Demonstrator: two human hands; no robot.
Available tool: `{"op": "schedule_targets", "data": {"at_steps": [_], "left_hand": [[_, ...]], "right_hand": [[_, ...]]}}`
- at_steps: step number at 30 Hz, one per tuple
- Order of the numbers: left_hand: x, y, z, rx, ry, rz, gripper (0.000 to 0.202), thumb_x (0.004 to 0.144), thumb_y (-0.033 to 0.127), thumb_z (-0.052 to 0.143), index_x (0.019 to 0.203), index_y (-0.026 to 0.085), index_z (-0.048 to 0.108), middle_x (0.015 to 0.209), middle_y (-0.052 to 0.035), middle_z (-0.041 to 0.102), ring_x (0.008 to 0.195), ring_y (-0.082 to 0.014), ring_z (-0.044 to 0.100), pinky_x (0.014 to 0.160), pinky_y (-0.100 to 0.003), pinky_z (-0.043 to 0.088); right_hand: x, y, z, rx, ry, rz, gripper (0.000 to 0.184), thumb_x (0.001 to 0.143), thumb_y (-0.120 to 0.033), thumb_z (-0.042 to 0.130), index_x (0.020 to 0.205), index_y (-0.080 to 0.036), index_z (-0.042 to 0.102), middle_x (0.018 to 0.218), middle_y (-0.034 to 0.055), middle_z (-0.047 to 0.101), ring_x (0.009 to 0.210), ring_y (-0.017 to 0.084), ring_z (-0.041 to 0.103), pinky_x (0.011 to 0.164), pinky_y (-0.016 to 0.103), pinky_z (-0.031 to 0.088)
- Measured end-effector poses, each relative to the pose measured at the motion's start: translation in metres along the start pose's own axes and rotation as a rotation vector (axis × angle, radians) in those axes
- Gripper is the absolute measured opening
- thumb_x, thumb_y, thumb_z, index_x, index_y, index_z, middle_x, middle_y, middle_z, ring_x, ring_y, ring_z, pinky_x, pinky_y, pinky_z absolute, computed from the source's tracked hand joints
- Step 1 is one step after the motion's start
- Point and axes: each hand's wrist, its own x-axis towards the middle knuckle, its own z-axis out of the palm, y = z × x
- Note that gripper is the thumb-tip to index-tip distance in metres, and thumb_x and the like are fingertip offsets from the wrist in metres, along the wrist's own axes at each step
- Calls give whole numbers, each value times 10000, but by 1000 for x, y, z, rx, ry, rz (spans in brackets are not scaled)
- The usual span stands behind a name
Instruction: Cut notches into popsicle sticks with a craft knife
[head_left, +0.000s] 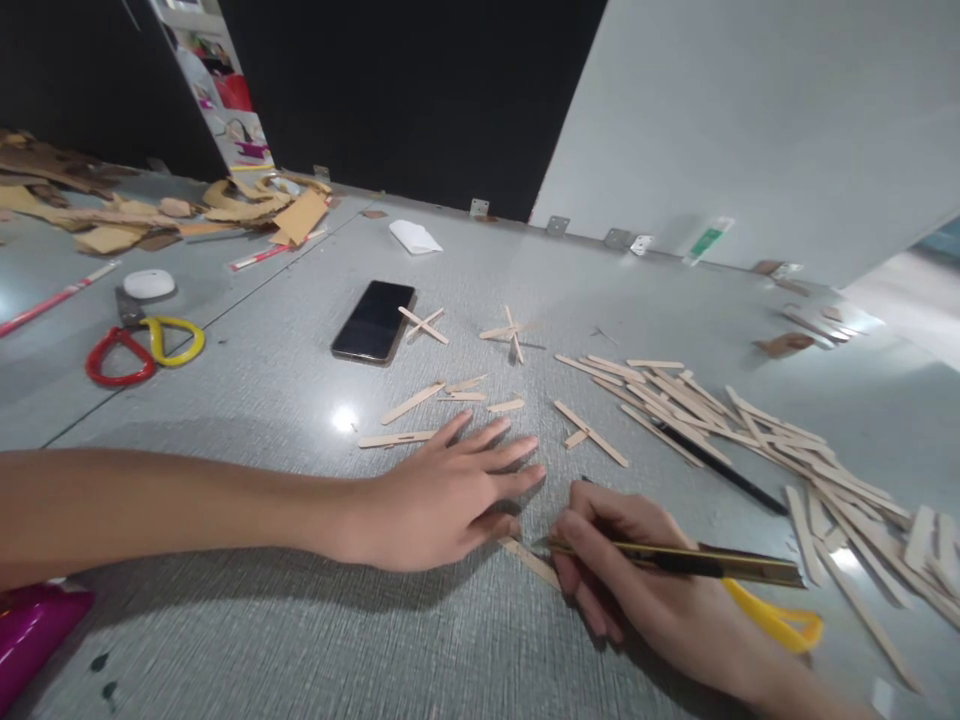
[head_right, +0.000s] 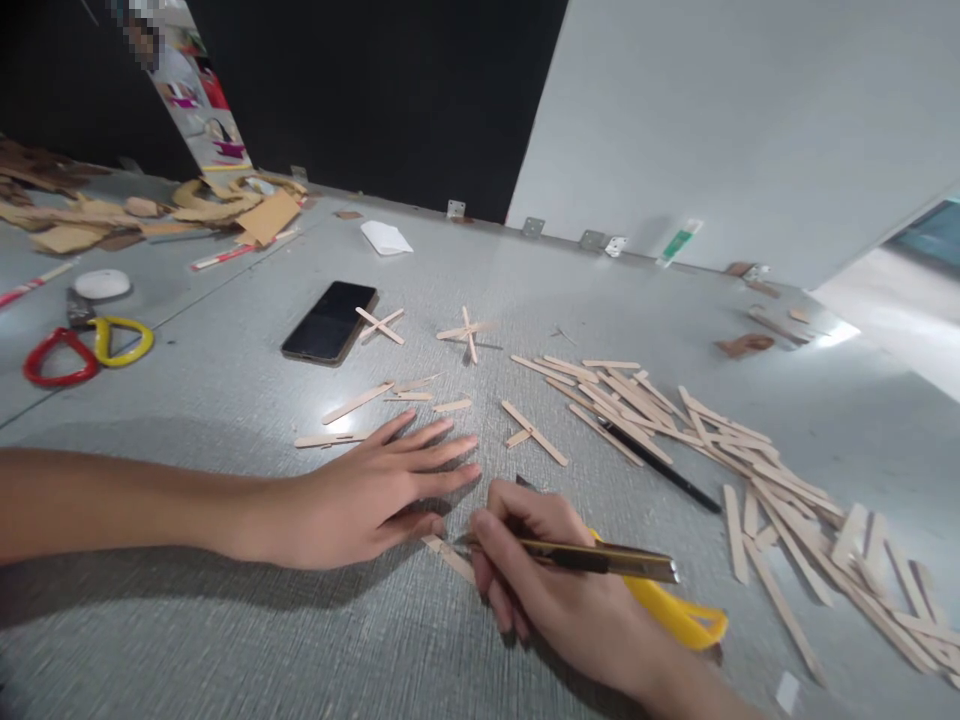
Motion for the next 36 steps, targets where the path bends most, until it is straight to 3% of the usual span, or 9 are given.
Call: {"op": "schedule_targets", "data": {"at_steps": [6, 14, 28, 36], "left_hand": [[0, 1, -1, -8, -4, -4, 517, 1130, 342, 530, 1628, 211, 492, 1783, -106, 345, 1679, -400, 203, 1333, -688, 224], [-2, -1, 0, -67, 50, 4, 492, 1109, 316, 561, 1596, 252, 544, 1744, -110, 420, 1669, -390, 253, 1325, -698, 239], [0, 2, -4, 12, 24, 7, 476, 1115, 307, 546, 1580, 202, 547, 1740, -107, 431, 1652, -387, 299, 1324, -667, 264], [-1, 0, 0, -35, 31, 9, 479, 1129, 330, 525, 1592, 207, 535, 1754, -107, 405, 1662, -403, 267, 1324, -702, 229]], "right_hand": [[1, 4, 5, -155, 37, -28, 485, 1148, -546, 510, 787, -237, 608, 556, -66, 618, 493, 86, 552, 523, 234, 427], [2, 4, 5, -216, 21, -60, 464, 1149, -520, 506, 780, -246, 572, 581, -74, 593, 524, 98, 524, 542, 250, 408], [-1, 4, 4, -188, -3, -38, 488, 1149, -579, 480, 803, -247, 573, 595, -72, 588, 527, 99, 520, 537, 258, 395], [-3, -1, 4, -474, 30, -101, 408, 1148, -505, 484, 830, -254, 534, 688, -74, 492, 601, 120, 409, 542, 273, 332]]}}
